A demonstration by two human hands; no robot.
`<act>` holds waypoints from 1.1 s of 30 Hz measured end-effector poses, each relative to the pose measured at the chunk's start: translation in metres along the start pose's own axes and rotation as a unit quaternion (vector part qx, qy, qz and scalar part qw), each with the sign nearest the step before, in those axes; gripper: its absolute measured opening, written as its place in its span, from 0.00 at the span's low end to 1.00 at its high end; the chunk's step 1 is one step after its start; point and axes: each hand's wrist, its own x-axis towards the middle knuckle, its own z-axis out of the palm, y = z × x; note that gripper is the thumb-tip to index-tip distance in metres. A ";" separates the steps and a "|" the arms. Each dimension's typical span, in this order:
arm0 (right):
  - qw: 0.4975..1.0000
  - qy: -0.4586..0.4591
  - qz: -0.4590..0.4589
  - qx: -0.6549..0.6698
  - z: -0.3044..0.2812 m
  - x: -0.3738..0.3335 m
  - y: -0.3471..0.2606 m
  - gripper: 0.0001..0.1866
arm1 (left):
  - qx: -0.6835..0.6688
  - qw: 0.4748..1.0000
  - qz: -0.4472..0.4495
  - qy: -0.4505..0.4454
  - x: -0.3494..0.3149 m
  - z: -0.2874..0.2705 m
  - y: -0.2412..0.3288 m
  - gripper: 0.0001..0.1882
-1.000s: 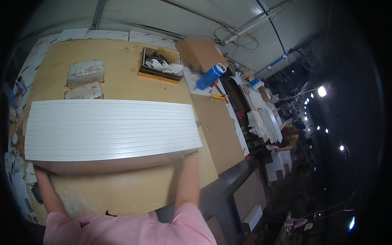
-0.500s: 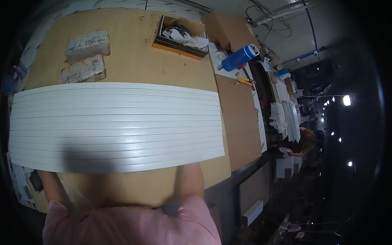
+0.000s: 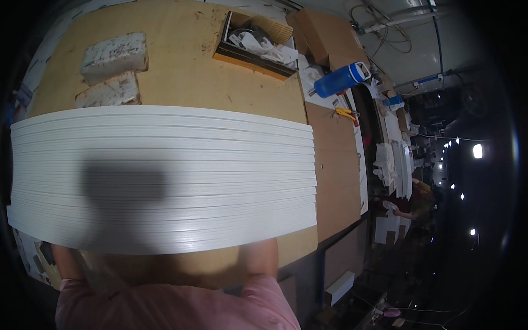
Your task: The person aligns a stack of white boards on a workbench, then sands the edges of the boards using a sanding block. The person then wipes the boards with a cloth.
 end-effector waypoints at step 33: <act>0.976 -0.069 -0.175 -0.108 -0.046 -0.135 0.034 0.20 | -0.003 0.998 0.063 0.012 -0.125 -0.015 0.011 0.29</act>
